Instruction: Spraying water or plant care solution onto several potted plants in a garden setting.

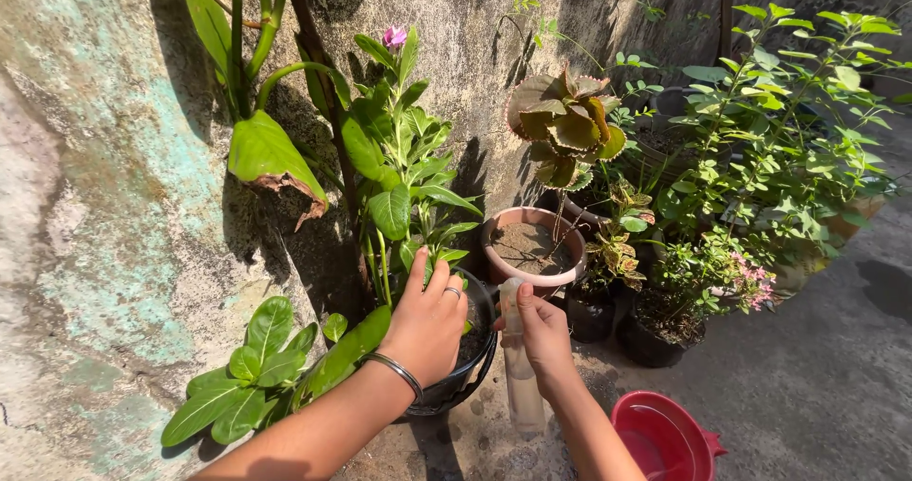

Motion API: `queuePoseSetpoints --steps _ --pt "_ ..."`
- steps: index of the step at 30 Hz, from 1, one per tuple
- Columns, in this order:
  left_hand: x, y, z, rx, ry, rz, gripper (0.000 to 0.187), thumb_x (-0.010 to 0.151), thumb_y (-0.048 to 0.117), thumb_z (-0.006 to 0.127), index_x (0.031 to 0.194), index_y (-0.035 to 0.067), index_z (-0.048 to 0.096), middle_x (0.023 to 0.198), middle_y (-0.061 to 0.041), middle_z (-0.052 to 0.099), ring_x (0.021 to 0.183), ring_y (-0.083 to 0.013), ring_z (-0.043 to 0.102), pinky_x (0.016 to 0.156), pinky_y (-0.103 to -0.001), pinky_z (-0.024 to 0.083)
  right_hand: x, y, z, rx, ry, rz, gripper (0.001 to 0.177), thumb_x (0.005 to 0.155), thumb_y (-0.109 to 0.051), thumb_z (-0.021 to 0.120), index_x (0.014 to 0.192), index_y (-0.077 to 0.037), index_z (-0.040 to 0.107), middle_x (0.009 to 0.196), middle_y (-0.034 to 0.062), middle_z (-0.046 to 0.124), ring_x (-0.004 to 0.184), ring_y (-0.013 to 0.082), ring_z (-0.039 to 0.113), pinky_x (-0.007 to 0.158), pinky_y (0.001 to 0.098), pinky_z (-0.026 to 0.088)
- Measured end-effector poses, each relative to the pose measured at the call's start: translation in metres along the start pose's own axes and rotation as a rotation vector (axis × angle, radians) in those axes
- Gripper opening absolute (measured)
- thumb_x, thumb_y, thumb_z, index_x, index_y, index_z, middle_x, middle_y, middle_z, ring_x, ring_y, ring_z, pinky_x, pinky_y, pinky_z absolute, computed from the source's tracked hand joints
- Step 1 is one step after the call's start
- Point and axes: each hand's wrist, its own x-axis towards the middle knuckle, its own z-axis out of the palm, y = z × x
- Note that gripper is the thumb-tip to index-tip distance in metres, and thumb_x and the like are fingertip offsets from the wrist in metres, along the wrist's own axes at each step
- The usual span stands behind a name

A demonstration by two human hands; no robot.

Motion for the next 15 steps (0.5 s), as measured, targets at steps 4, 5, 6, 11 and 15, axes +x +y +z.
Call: queuePoseSetpoints --steps 4,5,6,11,15 --pt "0.002 0.002 0.002 -0.007 0.002 -0.029 0.045 0.089 0.031 0.053 0.118 -0.001 0.066 0.125 -0.022 0.059 0.134 -0.0434 0.041 0.115 -0.066 0.014 0.005 -0.025 0.010 0.024 0.012 -0.031 0.060 0.100 -0.058 0.052 0.096 -0.002 0.075 0.076 0.0085 0.070 0.063 0.0136 0.062 0.057 0.0293 0.050" --pt "0.003 0.001 0.001 -0.021 -0.013 -0.026 0.046 0.089 0.031 0.053 0.119 -0.001 0.066 0.127 -0.022 0.058 0.134 -0.0436 0.040 0.115 -0.066 0.013 0.000 -0.043 0.017 0.034 -0.002 0.005 0.055 0.095 -0.057 0.051 0.097 -0.008 0.074 0.079 0.0038 0.073 0.068 0.0099 0.065 0.059 0.0286 0.053" --pt "0.004 0.001 0.000 -0.035 -0.028 -0.024 0.046 0.090 0.031 0.053 0.120 -0.001 0.065 0.129 -0.022 0.057 0.134 -0.0438 0.040 0.116 -0.067 0.013 -0.006 -0.060 0.024 0.044 -0.016 0.041 0.051 0.090 -0.056 0.049 0.098 -0.013 0.074 0.081 -0.0008 0.076 0.073 0.0063 0.069 0.061 0.0281 0.055" --pt "0.009 0.001 0.000 -0.067 -0.039 -0.069 0.050 0.087 0.032 0.055 0.123 -0.002 0.063 0.132 -0.021 0.056 0.135 -0.0432 0.038 0.115 -0.066 0.014 0.038 -0.014 0.007 -0.055 -0.092 -0.035 0.059 0.100 -0.058 0.052 0.094 -0.003 0.074 0.078 0.0065 0.071 0.066 0.0128 0.063 0.059 0.0292 0.051" --pt "0.015 0.005 0.001 -0.070 0.028 -0.101 0.055 0.083 0.032 0.056 0.126 -0.002 0.062 0.133 -0.020 0.055 0.134 -0.0426 0.039 0.114 -0.067 0.014 0.027 -0.059 0.013 -0.058 -0.084 0.102 0.054 0.096 -0.057 0.047 0.096 -0.011 0.075 0.081 0.0024 0.076 0.068 0.0099 0.066 0.060 0.0273 0.054"
